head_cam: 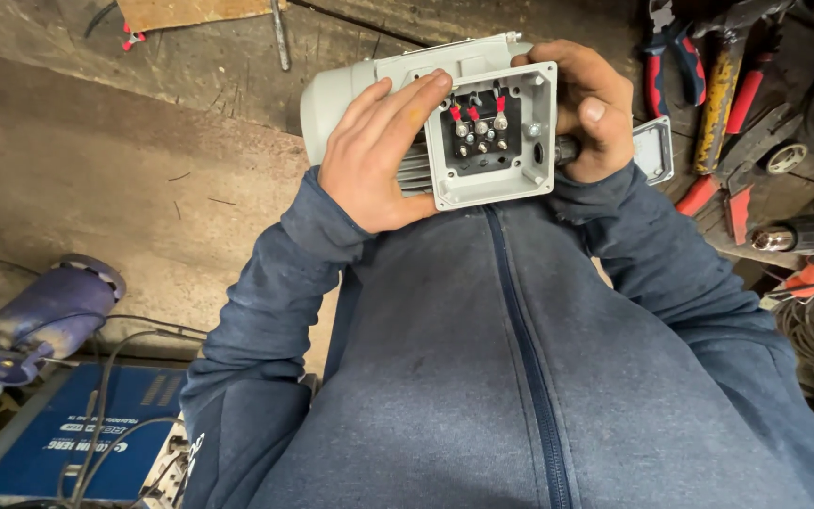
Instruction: The person holds an electric motor and opens its terminal box cover. They then use a screwdriver to tighten the screws on the internal wiring terminals, securing the connections inside the box.
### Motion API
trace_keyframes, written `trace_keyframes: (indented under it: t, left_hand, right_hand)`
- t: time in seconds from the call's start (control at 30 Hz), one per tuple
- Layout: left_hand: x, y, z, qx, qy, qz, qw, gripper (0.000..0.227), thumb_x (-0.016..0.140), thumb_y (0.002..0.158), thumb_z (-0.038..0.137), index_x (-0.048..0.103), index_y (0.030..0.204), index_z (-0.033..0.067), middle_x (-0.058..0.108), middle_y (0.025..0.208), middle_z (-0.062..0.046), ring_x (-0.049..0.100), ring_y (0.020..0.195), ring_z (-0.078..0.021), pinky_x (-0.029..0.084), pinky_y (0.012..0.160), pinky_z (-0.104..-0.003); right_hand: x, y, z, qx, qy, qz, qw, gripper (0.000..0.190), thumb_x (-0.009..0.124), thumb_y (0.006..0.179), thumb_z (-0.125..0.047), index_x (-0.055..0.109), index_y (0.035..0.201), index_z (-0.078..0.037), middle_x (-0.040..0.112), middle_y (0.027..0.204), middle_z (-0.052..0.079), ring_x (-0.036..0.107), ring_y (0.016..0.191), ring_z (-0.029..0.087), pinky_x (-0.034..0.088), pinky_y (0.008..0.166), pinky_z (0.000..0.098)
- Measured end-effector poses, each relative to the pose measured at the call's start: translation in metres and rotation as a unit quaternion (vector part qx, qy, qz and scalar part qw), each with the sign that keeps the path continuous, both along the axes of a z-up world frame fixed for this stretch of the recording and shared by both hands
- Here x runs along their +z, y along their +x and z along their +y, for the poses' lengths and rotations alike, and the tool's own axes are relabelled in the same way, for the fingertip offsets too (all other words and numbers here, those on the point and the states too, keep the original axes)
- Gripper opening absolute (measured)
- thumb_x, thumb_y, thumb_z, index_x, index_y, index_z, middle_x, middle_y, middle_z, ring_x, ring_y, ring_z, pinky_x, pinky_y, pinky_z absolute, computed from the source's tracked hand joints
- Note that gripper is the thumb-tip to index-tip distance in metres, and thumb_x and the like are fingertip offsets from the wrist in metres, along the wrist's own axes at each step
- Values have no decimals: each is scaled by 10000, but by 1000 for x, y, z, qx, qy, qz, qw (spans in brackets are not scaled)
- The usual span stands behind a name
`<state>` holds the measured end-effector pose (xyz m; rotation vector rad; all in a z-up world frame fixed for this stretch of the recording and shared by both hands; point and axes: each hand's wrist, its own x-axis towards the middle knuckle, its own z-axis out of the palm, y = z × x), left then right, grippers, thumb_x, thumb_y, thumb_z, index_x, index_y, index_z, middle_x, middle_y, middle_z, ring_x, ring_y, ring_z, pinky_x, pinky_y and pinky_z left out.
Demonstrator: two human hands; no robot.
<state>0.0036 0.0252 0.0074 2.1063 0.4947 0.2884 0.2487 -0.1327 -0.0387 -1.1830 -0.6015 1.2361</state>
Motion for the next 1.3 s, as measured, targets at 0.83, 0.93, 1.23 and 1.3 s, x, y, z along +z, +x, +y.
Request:
trace_keyframes:
  t: [0.83,0.93,1.23,1.3]
  left_hand:
    - [-6,-2,1,-10,8,-7,1000,982,891,825,379,370,1599,73,514,1581,-165,526,1461,-338,361,1270,-515]
    - [-7,-2,1,-13,4,-4,1000,986,894,822,370,370,1603,72,517,1578,-167,531,1456,-342,363,1271,-519]
    - [-9,-3,0,-11,25,-5,1000,971,902,802,347,402,1574,33,535,1560,-174,550,1424,-365,383,1257,-517]
    - [-7,-3,1,-19,29,-3,999,972,905,791,335,409,1565,20,539,1553,-180,553,1413,-378,393,1249,-507]
  right_hand:
    - [22,-11,13,23,-13,-72,997,848,470,1036,-716,462,1468,13,618,1377,150,649,1165,214,547,955,324]
    - [12,-13,8,37,22,-19,999,843,388,1090,-754,430,1467,-1,562,1403,130,550,1260,202,453,1130,344]
    - [-19,11,10,-33,23,103,994,1081,235,907,-902,553,1434,-13,624,1337,154,578,1251,262,414,1104,386]
    - [-35,31,0,-64,45,99,992,1016,238,925,-855,577,1403,-25,644,1311,154,588,1210,277,425,1088,398]
